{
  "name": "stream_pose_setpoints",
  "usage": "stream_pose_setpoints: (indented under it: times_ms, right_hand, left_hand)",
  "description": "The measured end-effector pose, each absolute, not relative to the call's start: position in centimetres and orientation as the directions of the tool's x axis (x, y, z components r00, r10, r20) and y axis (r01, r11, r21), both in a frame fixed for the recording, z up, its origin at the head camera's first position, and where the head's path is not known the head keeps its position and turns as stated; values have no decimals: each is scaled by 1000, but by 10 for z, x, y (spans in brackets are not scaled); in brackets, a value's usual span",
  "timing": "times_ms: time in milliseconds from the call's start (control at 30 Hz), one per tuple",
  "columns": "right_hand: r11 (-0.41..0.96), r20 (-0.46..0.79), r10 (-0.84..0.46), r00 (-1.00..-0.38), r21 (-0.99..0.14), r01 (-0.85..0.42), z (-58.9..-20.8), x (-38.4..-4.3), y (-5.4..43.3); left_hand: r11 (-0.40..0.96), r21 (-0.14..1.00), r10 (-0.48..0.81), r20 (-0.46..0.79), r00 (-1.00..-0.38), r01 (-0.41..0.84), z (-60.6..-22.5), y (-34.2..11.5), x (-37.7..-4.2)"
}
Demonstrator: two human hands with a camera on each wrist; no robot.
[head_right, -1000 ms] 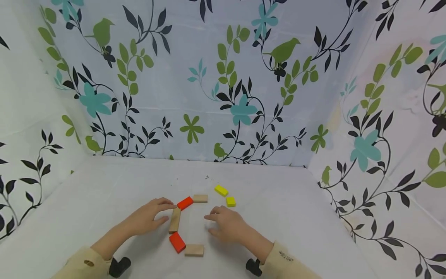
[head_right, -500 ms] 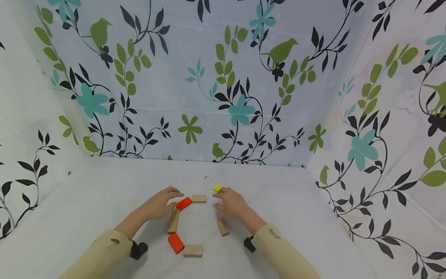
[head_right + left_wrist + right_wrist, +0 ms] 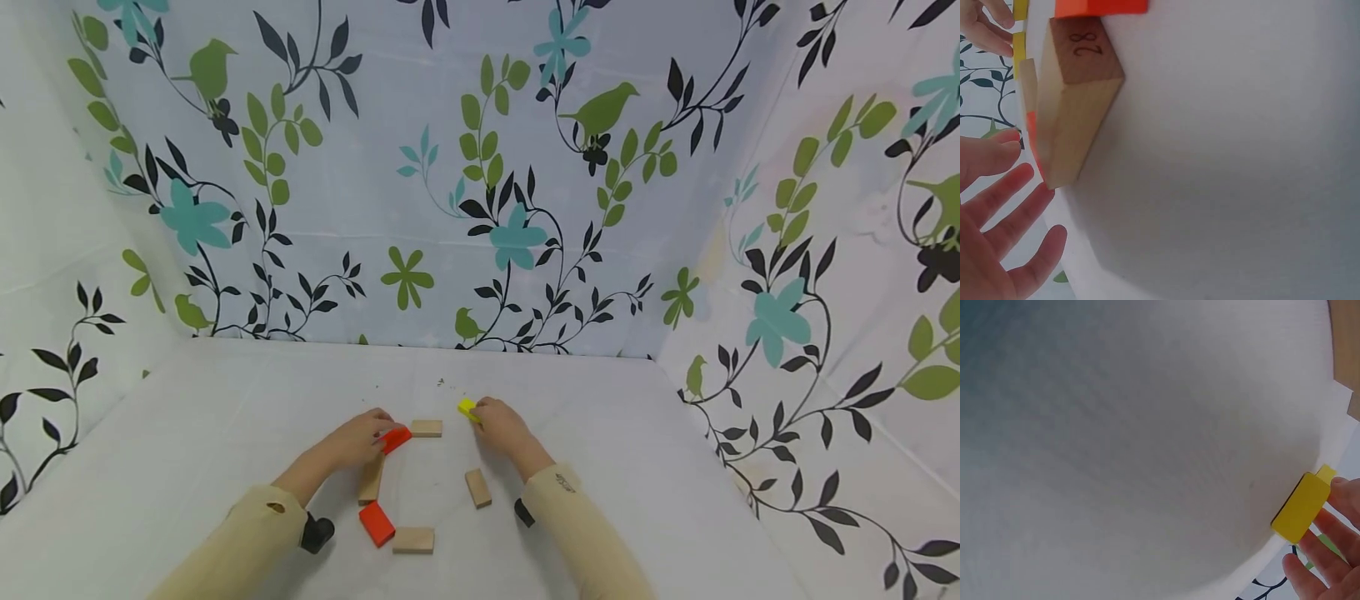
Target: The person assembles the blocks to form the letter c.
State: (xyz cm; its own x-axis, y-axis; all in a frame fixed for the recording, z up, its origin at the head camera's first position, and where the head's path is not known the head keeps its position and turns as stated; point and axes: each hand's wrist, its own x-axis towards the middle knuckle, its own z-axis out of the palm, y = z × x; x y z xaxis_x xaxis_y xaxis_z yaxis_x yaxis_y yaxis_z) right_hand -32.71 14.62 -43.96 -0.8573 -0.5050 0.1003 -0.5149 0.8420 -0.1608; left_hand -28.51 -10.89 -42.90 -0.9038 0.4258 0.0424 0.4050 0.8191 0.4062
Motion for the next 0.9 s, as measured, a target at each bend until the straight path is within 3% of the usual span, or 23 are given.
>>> stream_pose_setpoints:
  times_ms: [367,900]
  right_hand:
    - [846,85,-490,-867,-191,-497,-442,-323,142]
    - [799,53,-579,-813,-163,-579,-433,-305,139]
  left_hand:
    - [827,426,411,-12,-912,367,-432,-113,-284]
    - [842,413,393,-30,-919,347,-438,-114,-285]
